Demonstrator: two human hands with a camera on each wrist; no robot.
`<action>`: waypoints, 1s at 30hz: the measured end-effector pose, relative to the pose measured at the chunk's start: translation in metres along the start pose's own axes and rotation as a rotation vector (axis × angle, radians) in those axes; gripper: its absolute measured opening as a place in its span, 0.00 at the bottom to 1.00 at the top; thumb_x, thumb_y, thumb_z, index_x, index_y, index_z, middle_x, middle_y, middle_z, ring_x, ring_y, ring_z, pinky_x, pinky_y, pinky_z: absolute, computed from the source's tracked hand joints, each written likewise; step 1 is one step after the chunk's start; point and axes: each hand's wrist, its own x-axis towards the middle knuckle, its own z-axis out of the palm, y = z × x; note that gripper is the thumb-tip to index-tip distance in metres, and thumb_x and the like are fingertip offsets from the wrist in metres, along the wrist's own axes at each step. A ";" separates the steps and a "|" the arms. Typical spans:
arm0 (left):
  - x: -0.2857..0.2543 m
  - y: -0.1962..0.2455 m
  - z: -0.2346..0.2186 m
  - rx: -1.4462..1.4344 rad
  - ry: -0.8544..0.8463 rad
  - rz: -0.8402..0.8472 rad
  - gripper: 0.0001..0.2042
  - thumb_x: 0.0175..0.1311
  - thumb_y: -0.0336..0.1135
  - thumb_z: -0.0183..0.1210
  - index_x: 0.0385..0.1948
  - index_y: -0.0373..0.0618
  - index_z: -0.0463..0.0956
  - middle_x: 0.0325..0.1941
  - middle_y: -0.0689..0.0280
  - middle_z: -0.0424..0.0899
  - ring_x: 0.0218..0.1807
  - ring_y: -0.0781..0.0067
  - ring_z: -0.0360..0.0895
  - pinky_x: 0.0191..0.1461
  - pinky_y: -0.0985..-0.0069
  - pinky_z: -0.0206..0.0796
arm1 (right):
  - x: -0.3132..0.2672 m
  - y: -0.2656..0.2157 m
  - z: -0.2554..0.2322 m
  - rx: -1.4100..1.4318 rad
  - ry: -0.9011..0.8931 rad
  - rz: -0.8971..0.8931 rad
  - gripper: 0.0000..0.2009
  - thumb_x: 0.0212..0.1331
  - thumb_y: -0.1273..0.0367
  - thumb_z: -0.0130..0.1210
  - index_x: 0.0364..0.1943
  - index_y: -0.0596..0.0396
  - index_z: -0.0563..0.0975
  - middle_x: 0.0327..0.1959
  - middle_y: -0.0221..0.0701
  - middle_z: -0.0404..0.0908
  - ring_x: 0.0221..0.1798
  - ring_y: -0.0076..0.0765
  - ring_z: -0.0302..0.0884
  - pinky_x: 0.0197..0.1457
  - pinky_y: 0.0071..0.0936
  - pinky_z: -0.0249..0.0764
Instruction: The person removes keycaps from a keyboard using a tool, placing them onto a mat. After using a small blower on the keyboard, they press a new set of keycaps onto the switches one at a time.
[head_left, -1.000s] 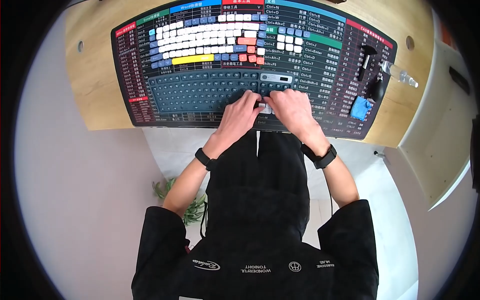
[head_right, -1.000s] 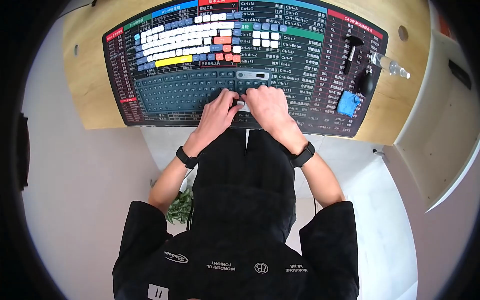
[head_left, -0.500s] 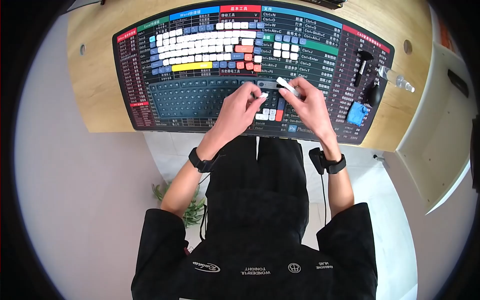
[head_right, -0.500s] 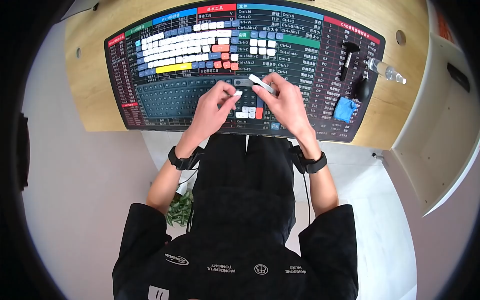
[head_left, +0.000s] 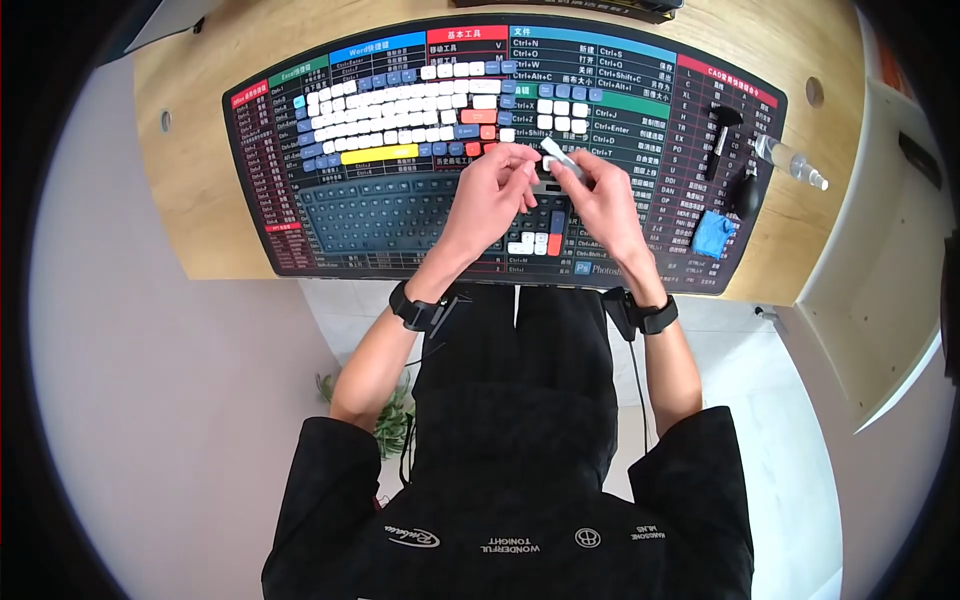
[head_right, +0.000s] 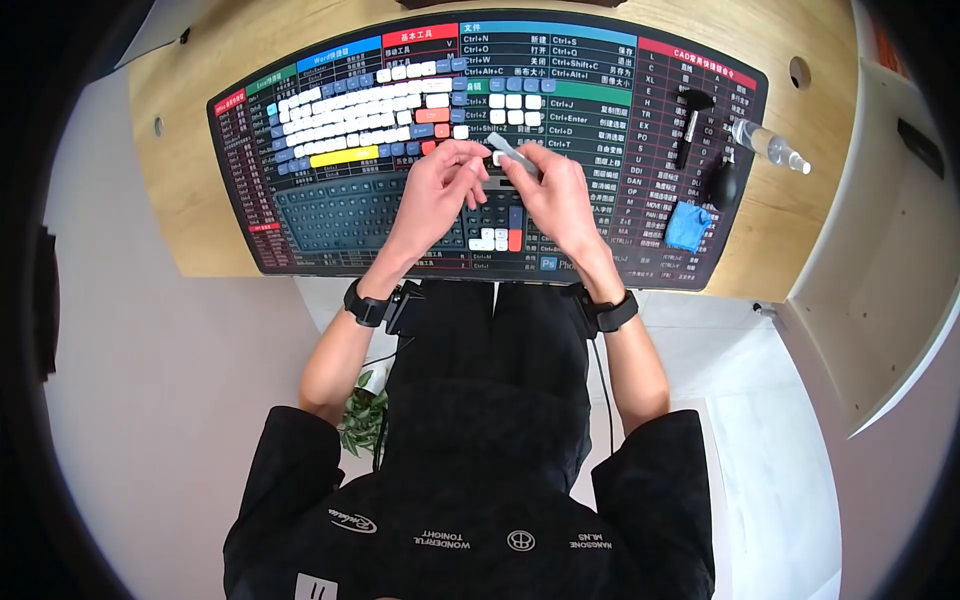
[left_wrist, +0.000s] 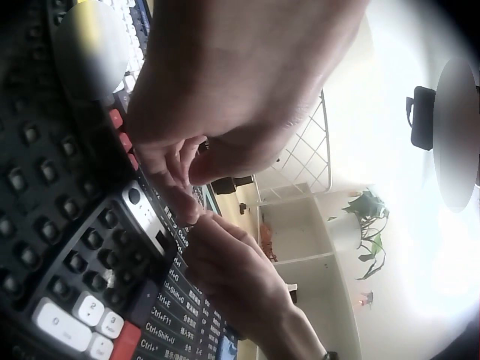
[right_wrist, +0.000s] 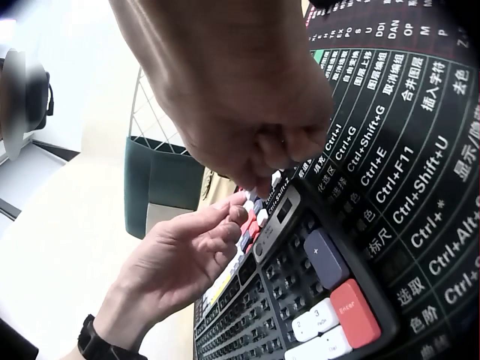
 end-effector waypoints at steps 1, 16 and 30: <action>0.000 0.003 0.002 0.031 0.053 -0.032 0.09 0.80 0.30 0.52 0.52 0.37 0.77 0.35 0.66 0.80 0.29 0.82 0.78 0.31 0.82 0.70 | 0.006 0.003 0.002 0.000 -0.001 0.001 0.12 0.70 0.62 0.61 0.37 0.57 0.83 0.15 0.38 0.72 0.18 0.42 0.68 0.26 0.38 0.62; -0.023 -0.010 0.005 0.321 0.148 0.011 0.10 0.79 0.32 0.54 0.52 0.39 0.79 0.23 0.70 0.75 0.27 0.85 0.71 0.33 0.81 0.65 | 0.021 -0.001 0.016 -0.290 0.135 -0.010 0.16 0.70 0.58 0.59 0.31 0.57 0.80 0.20 0.40 0.81 0.26 0.58 0.79 0.30 0.45 0.70; -0.051 -0.011 -0.007 0.385 0.165 0.030 0.08 0.77 0.30 0.55 0.50 0.41 0.79 0.21 0.72 0.69 0.24 0.85 0.62 0.28 0.78 0.57 | 0.021 0.000 0.024 -0.349 0.221 -0.114 0.14 0.71 0.62 0.57 0.29 0.55 0.78 0.18 0.40 0.79 0.23 0.55 0.80 0.27 0.45 0.71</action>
